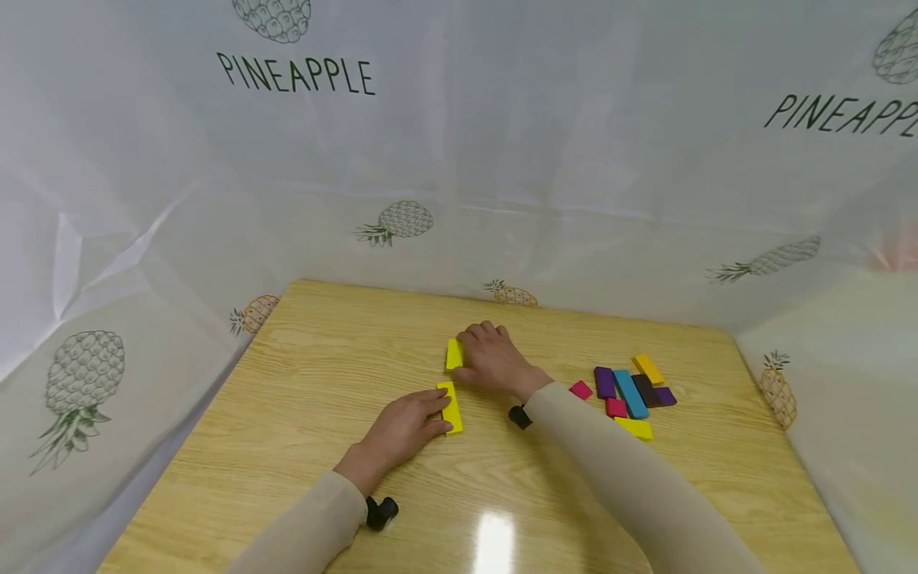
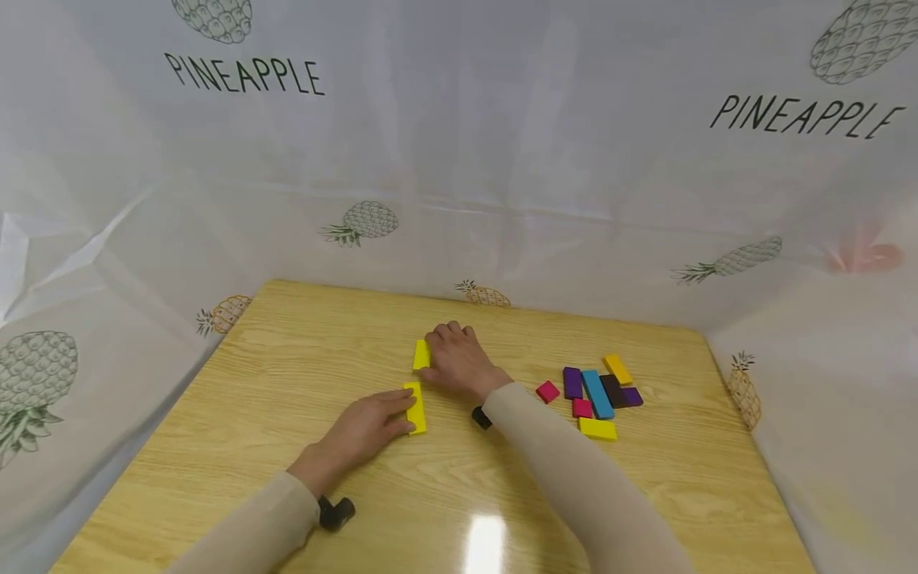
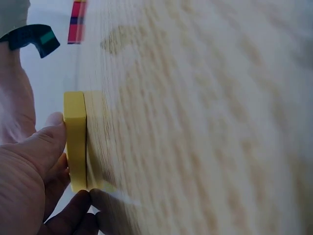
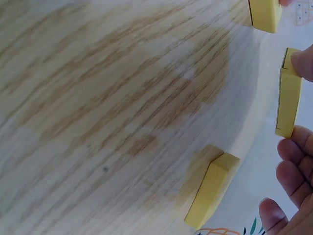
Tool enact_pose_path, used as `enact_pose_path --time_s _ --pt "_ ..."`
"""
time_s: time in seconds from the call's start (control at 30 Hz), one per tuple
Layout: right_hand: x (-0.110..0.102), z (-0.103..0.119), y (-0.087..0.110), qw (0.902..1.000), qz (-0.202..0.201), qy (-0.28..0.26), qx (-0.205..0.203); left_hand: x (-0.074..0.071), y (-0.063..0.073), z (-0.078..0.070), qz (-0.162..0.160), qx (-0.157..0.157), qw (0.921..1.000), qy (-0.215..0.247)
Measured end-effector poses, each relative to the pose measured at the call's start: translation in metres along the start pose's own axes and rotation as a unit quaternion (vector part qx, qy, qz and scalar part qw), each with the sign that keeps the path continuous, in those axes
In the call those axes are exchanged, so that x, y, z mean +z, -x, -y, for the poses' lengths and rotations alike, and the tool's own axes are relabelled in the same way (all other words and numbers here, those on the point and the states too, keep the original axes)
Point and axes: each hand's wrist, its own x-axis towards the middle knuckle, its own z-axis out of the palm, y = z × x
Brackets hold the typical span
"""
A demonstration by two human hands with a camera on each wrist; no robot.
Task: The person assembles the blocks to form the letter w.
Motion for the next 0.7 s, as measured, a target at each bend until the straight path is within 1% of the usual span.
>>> enact_pose_path --time_s 0.2,0.47,0.7 --pt "0.004 0.002 -0.006 0.9999 0.009 -0.010 -0.005 0.001 0.000 0.001 0.001 0.000 1.0000 -0.004" --pt "0.009 0.006 -0.011 0.9996 0.015 -0.021 -0.013 -0.001 0.001 -0.001 -0.001 0.003 1.0000 -0.006" --pt "0.012 0.007 -0.017 0.9990 0.039 -0.014 -0.016 -0.001 0.002 -0.001 -0.002 0.008 0.9999 -0.010"
